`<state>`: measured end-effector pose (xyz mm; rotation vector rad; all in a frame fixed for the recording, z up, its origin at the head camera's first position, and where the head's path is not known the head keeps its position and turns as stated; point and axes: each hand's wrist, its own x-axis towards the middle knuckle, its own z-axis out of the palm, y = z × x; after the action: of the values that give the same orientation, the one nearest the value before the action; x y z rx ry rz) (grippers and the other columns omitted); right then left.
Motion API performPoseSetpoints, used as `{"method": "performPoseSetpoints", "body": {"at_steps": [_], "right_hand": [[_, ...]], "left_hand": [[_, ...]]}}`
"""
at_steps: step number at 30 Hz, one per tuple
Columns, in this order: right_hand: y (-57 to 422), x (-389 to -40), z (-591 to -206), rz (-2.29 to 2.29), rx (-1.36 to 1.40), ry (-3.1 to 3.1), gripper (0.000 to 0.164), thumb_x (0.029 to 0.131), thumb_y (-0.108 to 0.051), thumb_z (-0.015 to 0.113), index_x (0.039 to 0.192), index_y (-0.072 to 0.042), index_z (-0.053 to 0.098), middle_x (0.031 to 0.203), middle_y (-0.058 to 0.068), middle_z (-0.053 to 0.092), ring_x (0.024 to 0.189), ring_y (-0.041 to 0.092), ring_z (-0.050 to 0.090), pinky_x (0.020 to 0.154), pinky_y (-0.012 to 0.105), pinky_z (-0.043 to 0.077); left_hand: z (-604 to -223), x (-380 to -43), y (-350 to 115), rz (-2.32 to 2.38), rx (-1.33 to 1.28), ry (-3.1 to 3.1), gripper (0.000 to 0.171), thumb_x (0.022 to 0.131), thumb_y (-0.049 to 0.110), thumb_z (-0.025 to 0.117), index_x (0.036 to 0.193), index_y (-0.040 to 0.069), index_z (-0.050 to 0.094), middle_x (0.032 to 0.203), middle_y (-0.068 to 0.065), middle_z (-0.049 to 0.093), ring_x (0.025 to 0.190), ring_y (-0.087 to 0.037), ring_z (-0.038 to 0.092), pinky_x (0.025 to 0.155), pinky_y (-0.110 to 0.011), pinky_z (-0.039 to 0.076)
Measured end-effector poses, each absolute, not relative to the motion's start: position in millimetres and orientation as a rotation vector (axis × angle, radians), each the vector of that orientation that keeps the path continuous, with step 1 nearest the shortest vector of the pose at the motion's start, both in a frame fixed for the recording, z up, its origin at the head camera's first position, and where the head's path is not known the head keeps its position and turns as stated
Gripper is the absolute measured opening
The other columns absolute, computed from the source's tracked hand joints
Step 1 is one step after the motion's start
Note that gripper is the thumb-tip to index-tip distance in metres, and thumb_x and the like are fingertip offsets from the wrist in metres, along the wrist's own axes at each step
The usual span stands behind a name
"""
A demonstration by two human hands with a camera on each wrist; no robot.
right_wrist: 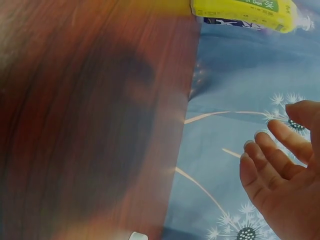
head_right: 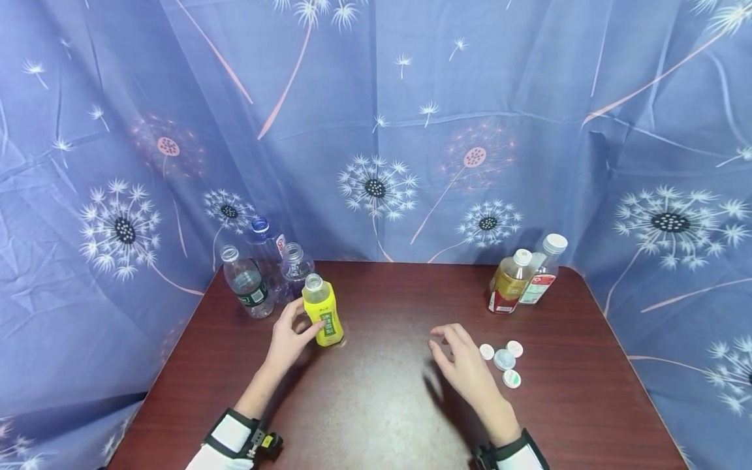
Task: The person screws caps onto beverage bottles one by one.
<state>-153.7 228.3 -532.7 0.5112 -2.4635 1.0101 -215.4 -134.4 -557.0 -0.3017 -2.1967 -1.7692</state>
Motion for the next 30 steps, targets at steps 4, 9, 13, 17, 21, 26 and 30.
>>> {"method": "performPoseSetpoints", "body": {"at_steps": [4,9,13,17,21,26,30], "right_hand": [[227.3,-154.1,-533.9,0.986,0.525,-2.461,0.02,0.09,0.002,0.075,0.108,-0.004,0.07,0.1,0.005,0.067,0.085,0.02,0.063,0.067,0.034,0.059],[225.9,-152.5,-534.4,0.973,0.526,-2.483,0.019,0.09,0.001,0.075,0.108,-0.004,0.07,0.101,0.004,0.066,0.086,0.015,0.063,0.069,0.029,0.059],[224.9,-152.3,-535.2,0.967,0.532,-2.49,0.019,0.091,0.001,0.075,0.109,-0.004,0.07,0.101,0.004,0.066,0.087,0.014,0.063,0.069,0.029,0.059],[223.7,-153.2,-535.1,0.969,0.54,-2.485,0.019,0.09,0.001,0.075,0.109,-0.004,0.07,0.101,0.003,0.066,0.086,0.017,0.064,0.069,0.03,0.059],[223.1,-154.1,-534.3,0.973,0.538,-2.484,0.018,0.091,0.001,0.074,0.108,-0.003,0.07,0.1,0.003,0.066,0.086,0.021,0.065,0.069,0.03,0.059],[222.7,-153.7,-533.3,0.981,0.528,-2.493,0.018,0.091,0.0,0.075,0.108,-0.004,0.07,0.1,0.002,0.066,0.086,0.02,0.064,0.069,0.03,0.059],[223.0,-152.6,-532.6,0.996,0.516,-2.503,0.018,0.092,0.0,0.075,0.109,-0.004,0.071,0.1,0.001,0.066,0.085,0.02,0.064,0.068,0.033,0.06]], "left_hand": [[-556.5,-213.1,-125.4,-1.811,-0.354,-2.202,0.062,0.082,-0.005,0.084,0.138,-0.004,0.058,0.122,-0.021,0.06,0.117,-0.039,0.062,0.093,-0.043,0.062],[-558.9,-211.1,-112.5,-1.859,-0.39,-2.218,0.061,0.082,-0.005,0.085,0.137,-0.002,0.059,0.125,-0.022,0.062,0.116,-0.042,0.064,0.093,-0.048,0.061],[-560.2,-206.9,-101.6,-1.87,-0.424,-2.236,0.061,0.081,-0.005,0.086,0.136,-0.002,0.06,0.126,-0.021,0.063,0.12,-0.041,0.062,0.092,-0.05,0.061],[-559.6,-202.8,-90.3,-1.912,-0.462,-2.23,0.061,0.08,-0.007,0.086,0.135,-0.003,0.06,0.126,-0.022,0.063,0.122,-0.041,0.061,0.093,-0.049,0.061],[-559.1,-201.2,-79.8,-1.957,-0.485,-2.228,0.062,0.078,-0.011,0.085,0.135,-0.002,0.06,0.127,-0.022,0.063,0.123,-0.042,0.06,0.096,-0.053,0.059],[-562.7,-200.4,-71.6,-1.977,-0.535,-2.237,0.064,0.079,-0.011,0.084,0.137,-0.003,0.06,0.128,-0.024,0.062,0.123,-0.045,0.061,0.097,-0.055,0.058],[-562.2,-197.7,-66.6,-2.013,-0.566,-2.255,0.062,0.081,-0.007,0.085,0.137,0.0,0.061,0.129,-0.021,0.063,0.123,-0.043,0.061,0.099,-0.049,0.058]]}}
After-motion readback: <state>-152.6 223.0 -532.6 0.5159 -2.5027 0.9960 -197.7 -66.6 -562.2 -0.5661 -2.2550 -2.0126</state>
